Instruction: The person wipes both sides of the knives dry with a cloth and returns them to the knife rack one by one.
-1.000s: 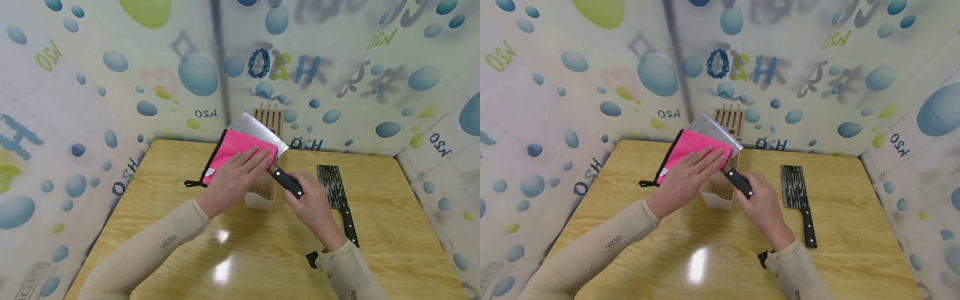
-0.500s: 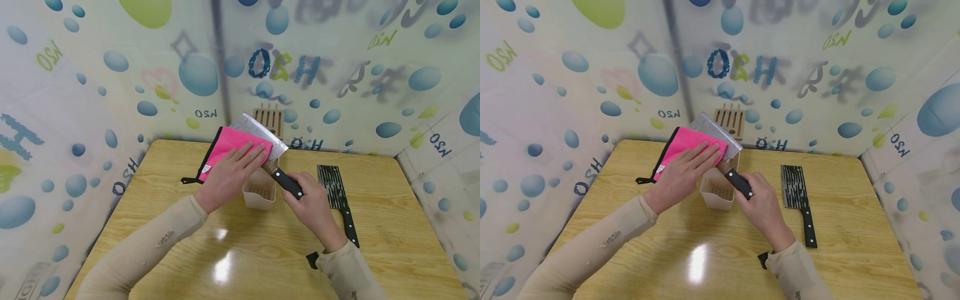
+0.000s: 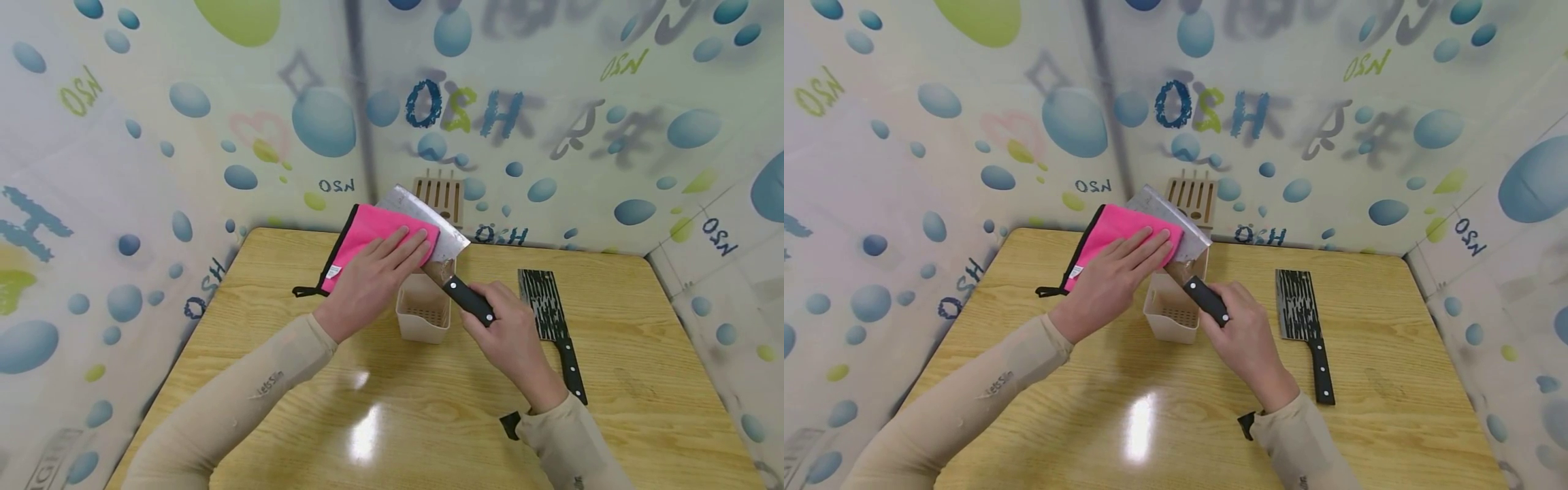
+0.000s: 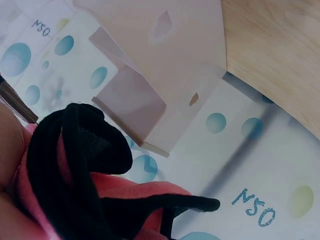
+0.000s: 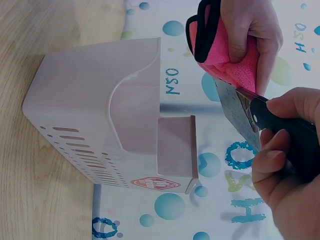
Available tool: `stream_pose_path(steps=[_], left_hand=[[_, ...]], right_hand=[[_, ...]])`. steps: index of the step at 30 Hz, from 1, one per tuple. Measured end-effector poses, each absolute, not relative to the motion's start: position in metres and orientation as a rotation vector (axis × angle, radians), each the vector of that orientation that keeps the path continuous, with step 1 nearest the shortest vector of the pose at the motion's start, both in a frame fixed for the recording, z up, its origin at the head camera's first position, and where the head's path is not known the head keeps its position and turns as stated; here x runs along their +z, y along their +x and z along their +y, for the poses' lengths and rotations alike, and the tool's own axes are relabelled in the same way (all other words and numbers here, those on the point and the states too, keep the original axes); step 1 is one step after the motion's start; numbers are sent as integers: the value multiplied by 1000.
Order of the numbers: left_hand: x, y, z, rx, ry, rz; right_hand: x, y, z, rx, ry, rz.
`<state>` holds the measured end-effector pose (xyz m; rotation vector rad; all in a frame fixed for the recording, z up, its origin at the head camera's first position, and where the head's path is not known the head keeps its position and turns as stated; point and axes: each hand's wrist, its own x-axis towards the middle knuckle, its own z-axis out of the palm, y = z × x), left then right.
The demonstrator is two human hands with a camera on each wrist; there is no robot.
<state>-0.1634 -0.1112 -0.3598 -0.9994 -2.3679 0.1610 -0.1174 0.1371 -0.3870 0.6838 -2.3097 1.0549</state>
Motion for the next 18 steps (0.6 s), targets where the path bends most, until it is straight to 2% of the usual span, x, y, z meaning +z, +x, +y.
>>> stream_pose_path(steps=[18], left_hand=[[-358,-177,-121,139,-943,-2431]], right_hand=[[-386,-117,138,1051,692,-2329]])
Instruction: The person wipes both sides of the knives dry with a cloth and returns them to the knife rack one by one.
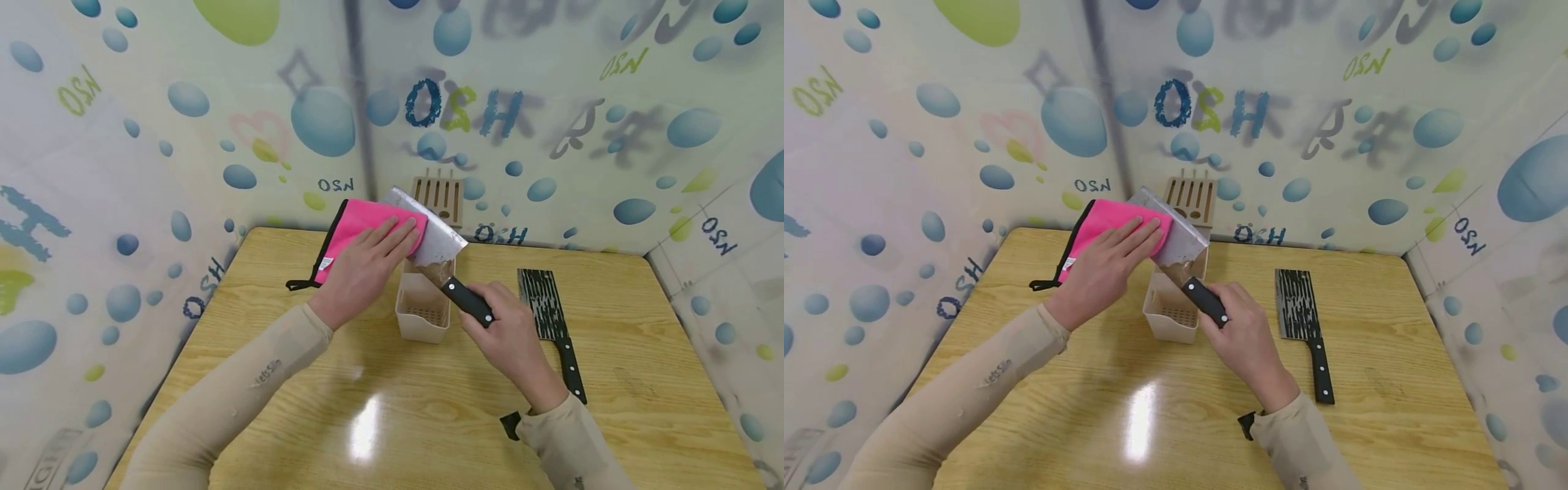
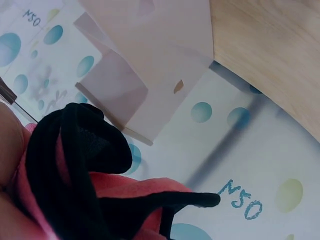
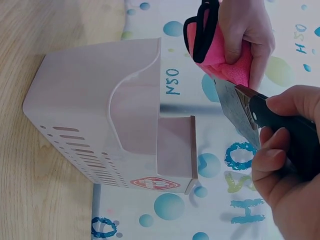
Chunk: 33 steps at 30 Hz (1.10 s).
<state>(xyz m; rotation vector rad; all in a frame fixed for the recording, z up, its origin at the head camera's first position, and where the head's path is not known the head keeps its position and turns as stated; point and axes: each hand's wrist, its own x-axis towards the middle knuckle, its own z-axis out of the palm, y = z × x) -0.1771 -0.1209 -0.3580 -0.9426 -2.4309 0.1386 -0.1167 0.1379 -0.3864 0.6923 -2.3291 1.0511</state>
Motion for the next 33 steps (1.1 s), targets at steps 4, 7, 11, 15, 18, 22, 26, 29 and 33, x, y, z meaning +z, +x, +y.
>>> stream_pose_path(steps=[4,7,11,15,18,22,26,29,33], left_hand=[[-357,-181,-124,113,-934,-2437],[-357,-185,-127,81,-926,-2446],[-355,-189,-130,60,-913,-2455],[-354,-193,-133,64,-897,-2465],[-353,-196,-136,73,-881,-2480],[-351,-199,-139,82,-857,-2500],[-351,-203,-142,92,-841,-2519],[-350,-204,-143,98,-836,-2532],[-349,-203,-143,96,-837,-2547]], right_hand=[[-386,-117,138,1046,704,-2330],[-386,-117,138,1042,709,-2331],[-385,-116,137,1035,720,-2331],[-385,-116,137,1030,728,-2332],[-385,-116,138,1027,731,-2338],[-385,-116,138,1025,740,-2343],[-385,-116,139,1025,750,-2349],[-385,-115,138,1029,751,-2356],[-385,-116,138,1027,750,-2360]])
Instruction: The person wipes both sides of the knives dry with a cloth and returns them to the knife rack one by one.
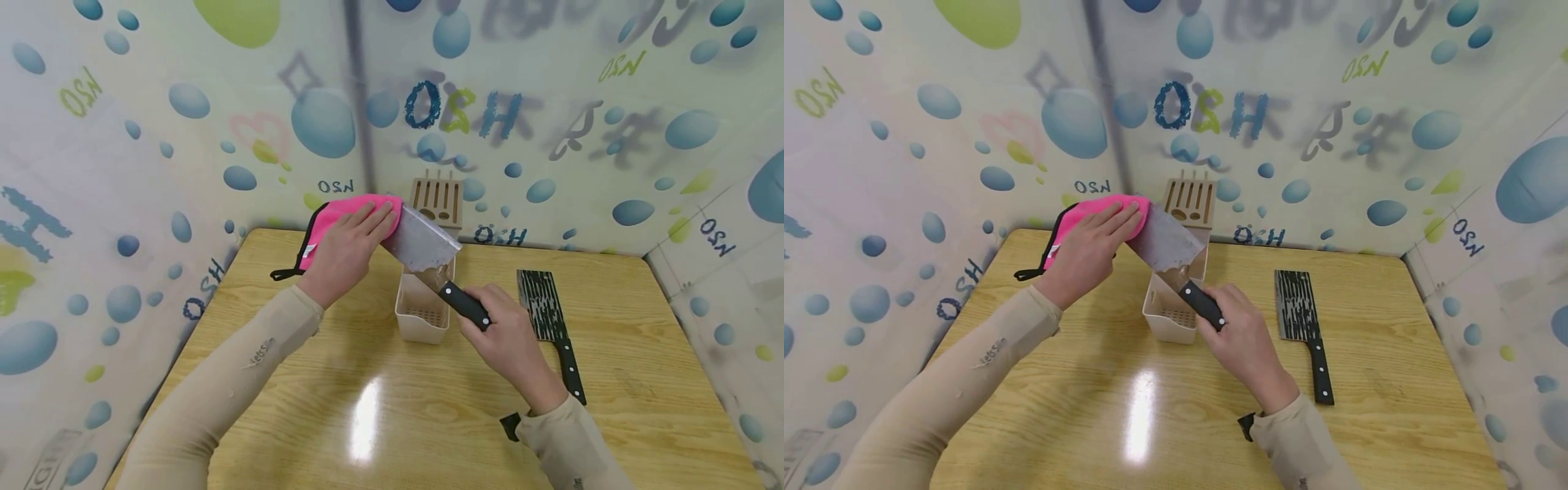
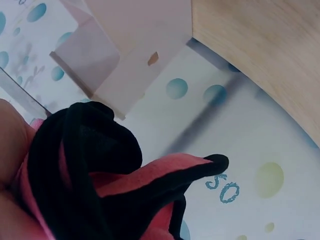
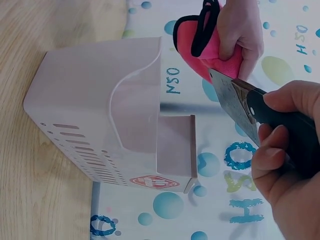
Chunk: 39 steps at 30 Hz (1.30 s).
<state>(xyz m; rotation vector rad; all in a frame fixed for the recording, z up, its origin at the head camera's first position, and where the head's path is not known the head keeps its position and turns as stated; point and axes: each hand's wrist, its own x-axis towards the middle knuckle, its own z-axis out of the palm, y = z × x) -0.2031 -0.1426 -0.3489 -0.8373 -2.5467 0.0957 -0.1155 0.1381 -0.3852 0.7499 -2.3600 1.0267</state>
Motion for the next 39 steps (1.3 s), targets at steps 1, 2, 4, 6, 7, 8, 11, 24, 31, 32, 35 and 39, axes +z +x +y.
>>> stream_pose_path(steps=[1,2,4,6,7,8,11,24,31,32,35,39], left_hand=[[-349,-203,-142,97,-836,-2550],[-348,-202,-142,94,-837,-2554],[-348,-200,-141,90,-842,-2559],[-347,-198,-139,90,-853,-2555],[-347,-197,-138,89,-862,-2550],[-347,-196,-137,84,-873,-2543],[-348,-193,-133,79,-907,-2518],[-350,-179,-120,115,-988,-2475],[-347,-173,-112,178,-1046,-2465],[-346,-171,-111,188,-1055,-2465],[-345,-169,-108,198,-1089,-2461],[-342,-165,-104,211,-1124,-2456]], right_hand=[[-385,-116,138,1026,752,-2359],[-385,-116,138,1026,752,-2359],[-386,-116,138,1028,755,-2357],[-386,-116,138,1033,754,-2356],[-386,-116,138,1034,753,-2356],[-386,-116,138,1036,752,-2356],[-386,-116,137,1036,750,-2353],[-388,-118,137,1026,767,-2331],[-388,-118,137,1037,756,-2341],[-388,-118,137,1035,755,-2344],[-387,-118,137,1031,752,-2353],[-387,-118,137,1026,751,-2360]])
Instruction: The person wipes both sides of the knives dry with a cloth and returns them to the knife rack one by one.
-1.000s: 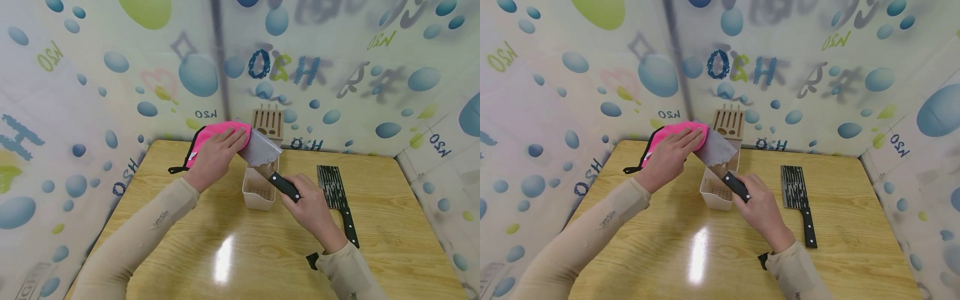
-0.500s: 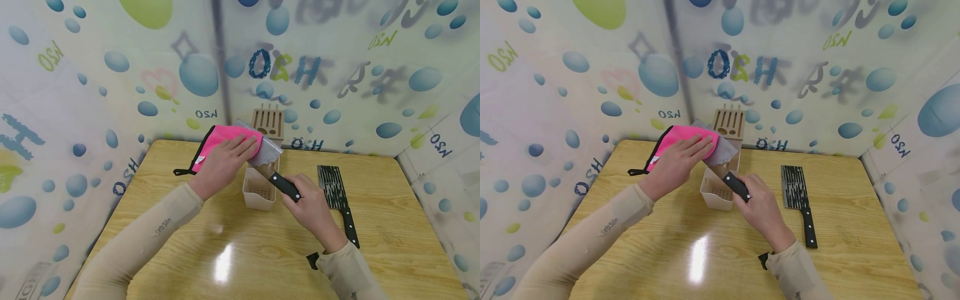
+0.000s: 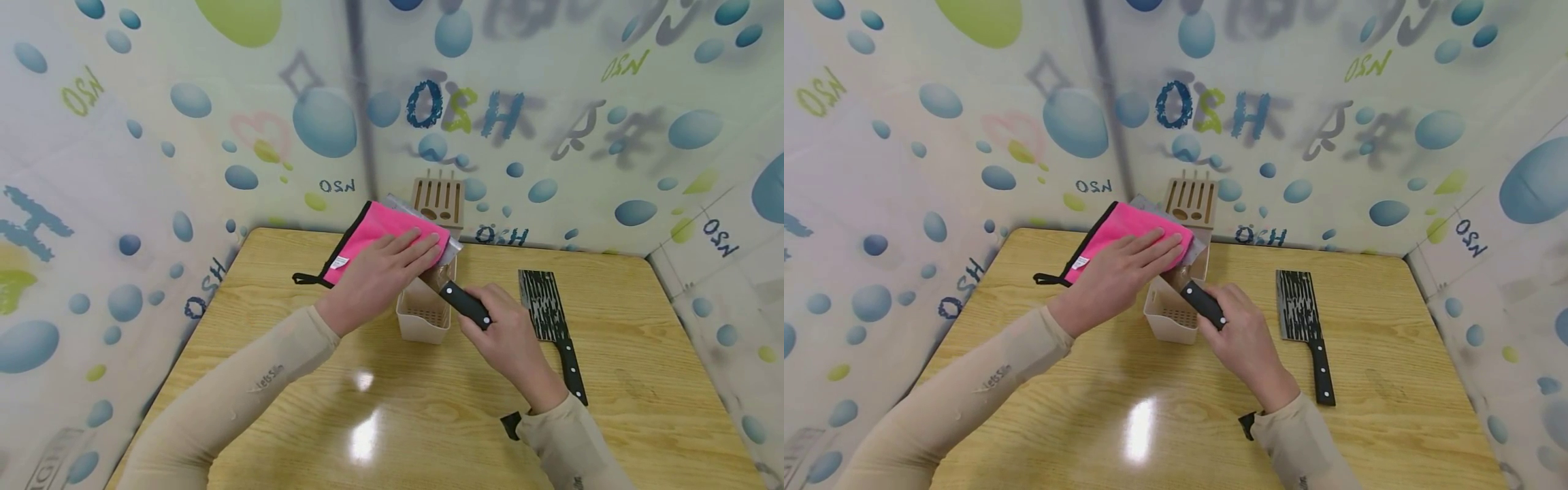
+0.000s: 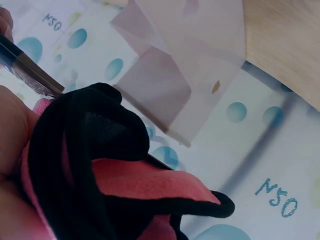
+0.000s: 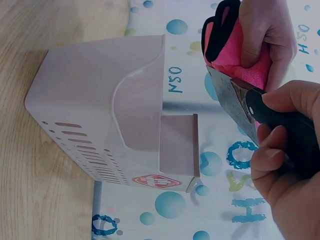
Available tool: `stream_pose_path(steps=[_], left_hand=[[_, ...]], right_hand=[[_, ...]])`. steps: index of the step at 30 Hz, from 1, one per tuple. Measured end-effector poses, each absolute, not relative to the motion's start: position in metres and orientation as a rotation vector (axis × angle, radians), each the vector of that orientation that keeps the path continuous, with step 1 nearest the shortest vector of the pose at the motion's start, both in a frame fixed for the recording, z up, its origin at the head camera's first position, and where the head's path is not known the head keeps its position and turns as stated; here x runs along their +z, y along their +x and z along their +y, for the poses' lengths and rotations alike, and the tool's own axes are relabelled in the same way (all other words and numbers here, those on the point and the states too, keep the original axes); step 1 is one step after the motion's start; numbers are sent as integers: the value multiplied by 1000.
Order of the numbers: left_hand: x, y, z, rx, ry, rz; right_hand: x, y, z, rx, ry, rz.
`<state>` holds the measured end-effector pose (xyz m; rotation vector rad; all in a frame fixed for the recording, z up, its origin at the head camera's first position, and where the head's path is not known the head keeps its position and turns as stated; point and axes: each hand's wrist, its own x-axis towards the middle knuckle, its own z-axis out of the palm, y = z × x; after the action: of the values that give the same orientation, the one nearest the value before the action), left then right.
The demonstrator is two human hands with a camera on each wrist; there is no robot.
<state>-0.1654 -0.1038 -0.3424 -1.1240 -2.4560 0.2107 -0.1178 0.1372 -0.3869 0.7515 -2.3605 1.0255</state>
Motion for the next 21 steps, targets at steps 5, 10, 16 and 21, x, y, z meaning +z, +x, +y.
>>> stream_pose_path(steps=[5,10,16,21], left_hand=[[-339,-161,-101,284,-1153,-2437],[-338,-160,-98,321,-1186,-2410],[-337,-159,-97,348,-1208,-2401],[-336,-160,-97,353,-1216,-2413]], right_hand=[[-387,-118,138,1019,768,-2353],[-388,-118,138,1014,781,-2356],[-389,-119,138,1012,793,-2346],[-390,-119,139,1013,799,-2333]])
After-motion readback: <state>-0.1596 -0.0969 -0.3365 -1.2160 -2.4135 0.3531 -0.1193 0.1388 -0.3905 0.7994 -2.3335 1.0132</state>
